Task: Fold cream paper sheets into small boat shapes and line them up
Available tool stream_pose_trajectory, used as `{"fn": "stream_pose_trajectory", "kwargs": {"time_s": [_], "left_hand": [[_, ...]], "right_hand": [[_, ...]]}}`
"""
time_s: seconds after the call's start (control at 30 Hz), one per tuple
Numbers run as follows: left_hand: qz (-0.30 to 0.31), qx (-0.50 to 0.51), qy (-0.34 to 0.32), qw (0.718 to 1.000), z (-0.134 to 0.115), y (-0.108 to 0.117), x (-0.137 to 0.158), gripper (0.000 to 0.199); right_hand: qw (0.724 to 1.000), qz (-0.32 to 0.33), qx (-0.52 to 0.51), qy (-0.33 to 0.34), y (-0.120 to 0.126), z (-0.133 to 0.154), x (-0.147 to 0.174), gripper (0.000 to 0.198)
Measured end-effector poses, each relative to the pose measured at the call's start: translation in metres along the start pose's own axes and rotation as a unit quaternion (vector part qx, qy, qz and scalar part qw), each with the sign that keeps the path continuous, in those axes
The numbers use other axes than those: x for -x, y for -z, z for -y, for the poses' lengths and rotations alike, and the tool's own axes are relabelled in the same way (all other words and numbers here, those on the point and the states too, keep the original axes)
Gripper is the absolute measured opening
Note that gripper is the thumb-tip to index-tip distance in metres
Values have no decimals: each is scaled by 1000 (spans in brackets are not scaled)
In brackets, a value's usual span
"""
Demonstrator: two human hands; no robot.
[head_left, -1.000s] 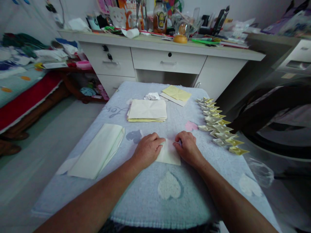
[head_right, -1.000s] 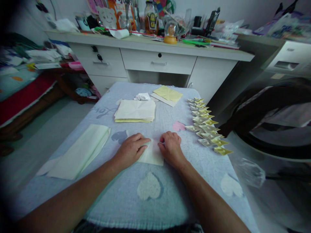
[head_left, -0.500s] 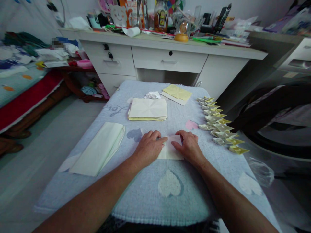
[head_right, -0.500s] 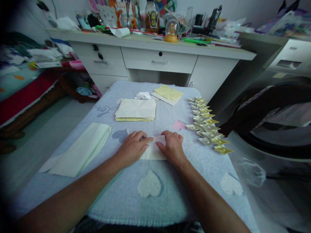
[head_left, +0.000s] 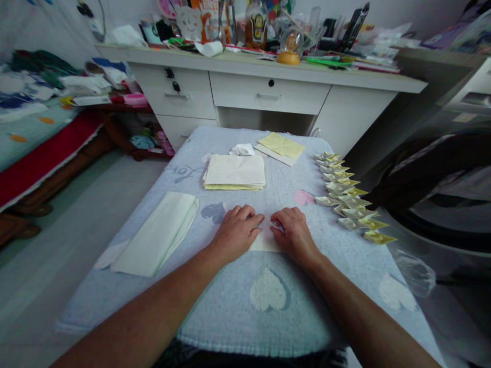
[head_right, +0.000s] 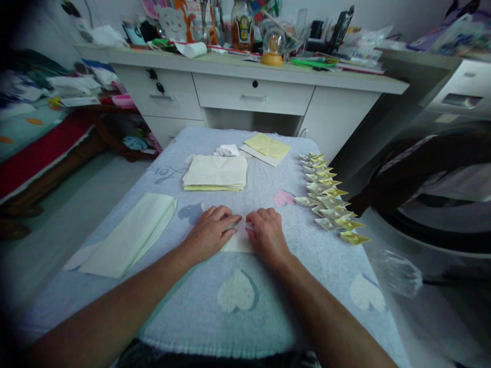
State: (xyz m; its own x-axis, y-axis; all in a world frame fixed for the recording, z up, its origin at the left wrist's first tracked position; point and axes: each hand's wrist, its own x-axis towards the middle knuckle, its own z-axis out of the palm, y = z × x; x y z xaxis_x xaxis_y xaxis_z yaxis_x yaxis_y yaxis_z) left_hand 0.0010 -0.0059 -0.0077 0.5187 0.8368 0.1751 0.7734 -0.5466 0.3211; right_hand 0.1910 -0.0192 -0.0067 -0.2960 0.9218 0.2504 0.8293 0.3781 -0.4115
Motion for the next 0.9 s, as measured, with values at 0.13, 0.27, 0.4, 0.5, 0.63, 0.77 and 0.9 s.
{"fn": "stream_pose_trajectory", "kwargs": {"time_s": [0.13,0.27,0.4,0.5,0.63,0.77,0.9], "left_hand": [[1,7,3,1000,1,-1,0,31],[1,14,5,1000,1,0,0,30],[0,13,7,1000,0,1,0,31],[0,15,10,1000,0,0,0,31],[-3,19,11,1000,2,-2,0,32],[-6,21,8,1000,3,-3,0,34],[-6,23,6,1000,4,-3,-1,37]], "right_hand": [[999,12,-14,45,2,-1,1,24],[998,20,-22,64,3,0,2,26],[997,30,5,77,4,5,4,22],[994,37,22,96,4,8,5,21],[993,41,34,110,4,8,6,20],[991,40,29,123,4,3,8,20],[991,33,16,132,4,-1,10,22]]}}
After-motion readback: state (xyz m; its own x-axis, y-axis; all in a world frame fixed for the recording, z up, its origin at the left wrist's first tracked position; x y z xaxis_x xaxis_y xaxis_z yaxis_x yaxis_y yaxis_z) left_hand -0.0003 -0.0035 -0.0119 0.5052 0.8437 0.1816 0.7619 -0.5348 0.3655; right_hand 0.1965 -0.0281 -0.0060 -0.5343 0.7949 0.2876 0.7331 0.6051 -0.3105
